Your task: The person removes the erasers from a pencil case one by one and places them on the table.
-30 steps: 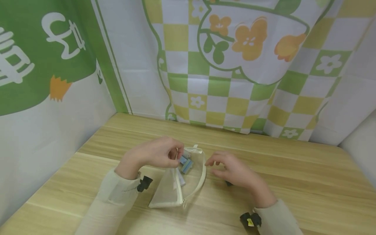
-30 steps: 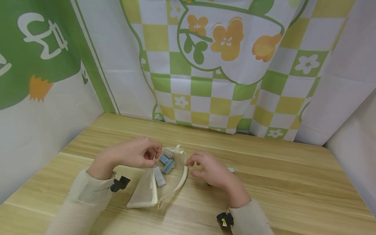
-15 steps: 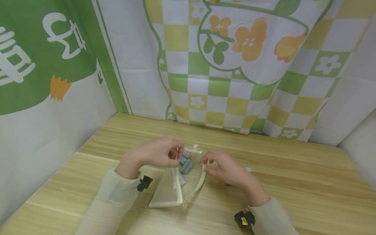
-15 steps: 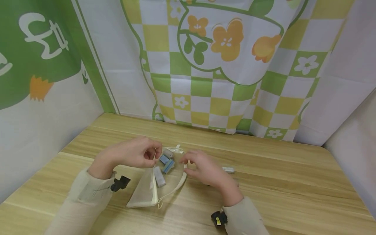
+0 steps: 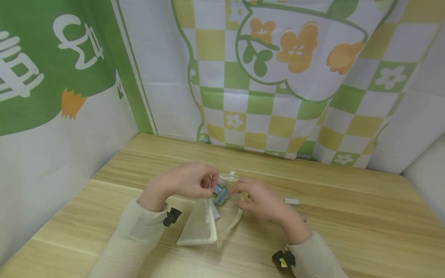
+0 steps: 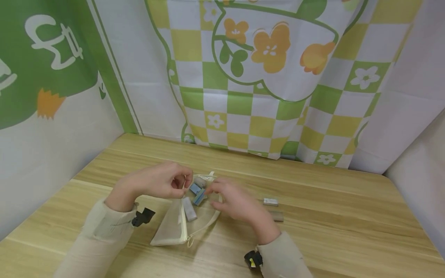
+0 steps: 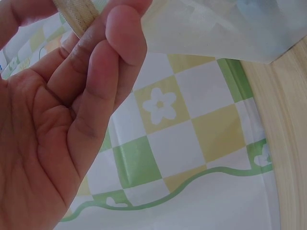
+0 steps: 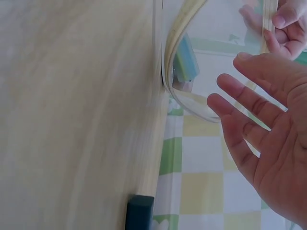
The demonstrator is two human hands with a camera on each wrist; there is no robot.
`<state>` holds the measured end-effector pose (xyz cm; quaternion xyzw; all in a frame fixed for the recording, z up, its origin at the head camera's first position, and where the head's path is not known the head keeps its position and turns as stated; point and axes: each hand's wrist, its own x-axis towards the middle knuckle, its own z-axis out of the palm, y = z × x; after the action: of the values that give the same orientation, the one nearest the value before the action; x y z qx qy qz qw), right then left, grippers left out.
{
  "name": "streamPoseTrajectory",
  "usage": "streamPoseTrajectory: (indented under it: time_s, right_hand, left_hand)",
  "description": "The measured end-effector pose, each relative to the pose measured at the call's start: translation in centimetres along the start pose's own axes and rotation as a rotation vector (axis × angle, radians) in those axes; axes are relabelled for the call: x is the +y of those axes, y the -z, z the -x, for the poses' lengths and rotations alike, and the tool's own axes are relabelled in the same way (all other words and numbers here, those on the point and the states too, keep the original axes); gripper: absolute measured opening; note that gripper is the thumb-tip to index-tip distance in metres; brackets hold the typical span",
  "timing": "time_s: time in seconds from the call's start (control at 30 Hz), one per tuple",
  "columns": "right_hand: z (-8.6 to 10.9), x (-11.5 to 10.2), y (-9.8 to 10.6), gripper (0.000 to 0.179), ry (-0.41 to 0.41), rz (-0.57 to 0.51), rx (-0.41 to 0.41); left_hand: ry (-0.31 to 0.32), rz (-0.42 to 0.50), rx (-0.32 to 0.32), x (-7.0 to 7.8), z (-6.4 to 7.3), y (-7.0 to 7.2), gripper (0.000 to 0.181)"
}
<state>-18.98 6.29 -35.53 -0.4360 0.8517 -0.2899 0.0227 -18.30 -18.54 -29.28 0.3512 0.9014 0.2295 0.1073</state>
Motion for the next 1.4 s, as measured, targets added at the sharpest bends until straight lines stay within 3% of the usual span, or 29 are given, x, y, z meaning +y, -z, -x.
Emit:
streamPoseTrajectory:
  time_s: [0.73,1.4]
  right_hand:
    - [-1.3,-0.3,-0.8,0.036,-0.033,-0.066,-0.153]
    - [-2.4,0.1,-1.3,0.032,-0.026,-0.057,-0.195]
  left_hand:
    - [-0.004,0.0,0.003,0.1,0.1,0.0,0.006]
    - [-0.011,-0.006,0.006,0.2,0.0,0.0,0.007]
